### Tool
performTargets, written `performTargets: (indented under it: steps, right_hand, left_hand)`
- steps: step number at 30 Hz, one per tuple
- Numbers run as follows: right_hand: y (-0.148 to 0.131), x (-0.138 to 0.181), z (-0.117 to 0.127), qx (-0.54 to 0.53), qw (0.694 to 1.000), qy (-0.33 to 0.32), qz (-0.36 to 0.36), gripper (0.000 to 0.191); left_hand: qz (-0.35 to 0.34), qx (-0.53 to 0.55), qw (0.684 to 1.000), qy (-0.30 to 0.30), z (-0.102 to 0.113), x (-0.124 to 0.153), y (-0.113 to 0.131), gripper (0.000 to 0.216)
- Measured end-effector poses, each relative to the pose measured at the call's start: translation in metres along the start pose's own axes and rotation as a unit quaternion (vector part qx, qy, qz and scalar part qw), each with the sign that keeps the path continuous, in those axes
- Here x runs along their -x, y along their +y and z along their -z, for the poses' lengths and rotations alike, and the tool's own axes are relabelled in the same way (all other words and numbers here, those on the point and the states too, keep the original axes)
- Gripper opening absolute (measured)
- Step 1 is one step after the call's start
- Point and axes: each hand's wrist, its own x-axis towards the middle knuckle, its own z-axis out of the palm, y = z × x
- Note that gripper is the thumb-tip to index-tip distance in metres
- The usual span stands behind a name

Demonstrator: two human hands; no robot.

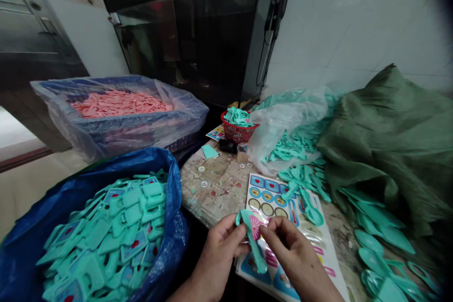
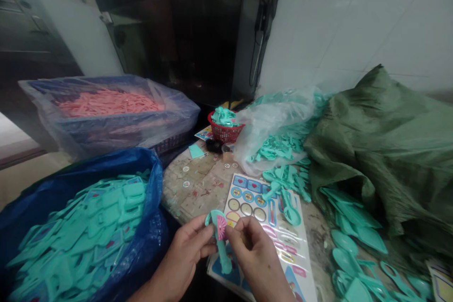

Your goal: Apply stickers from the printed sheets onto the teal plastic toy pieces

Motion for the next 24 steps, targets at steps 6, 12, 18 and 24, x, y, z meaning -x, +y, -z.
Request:
performTargets:
  steps: [6,12,18,24]
  right_hand:
    - [0.000,0.006,-0.004,0.003,1.000,-0.006,-0.006,0.033]
    - [0.004,0.011,-0.004,0.034,0.999,0.008,-0.005,0.031]
    - [0.004,0.011,-0.004,0.016,1.000,-0.007,0.009,0.031]
    - [0.004,0.009,-0.002,0.000,1.000,-0.013,0.007,0.034]
  left_hand:
    - [0.008,-0.046,0.999,-0.022,0.002,0.009,0.004,0.033]
    - [0.007,-0.077,0.997,-0.022,0.002,0.013,0.006,0.034]
    - [0.007,-0.086,0.996,-0.019,0.003,0.014,0.006,0.034]
    - [0.009,-0.086,0.996,-0.025,0.002,0.015,0.006,0.034]
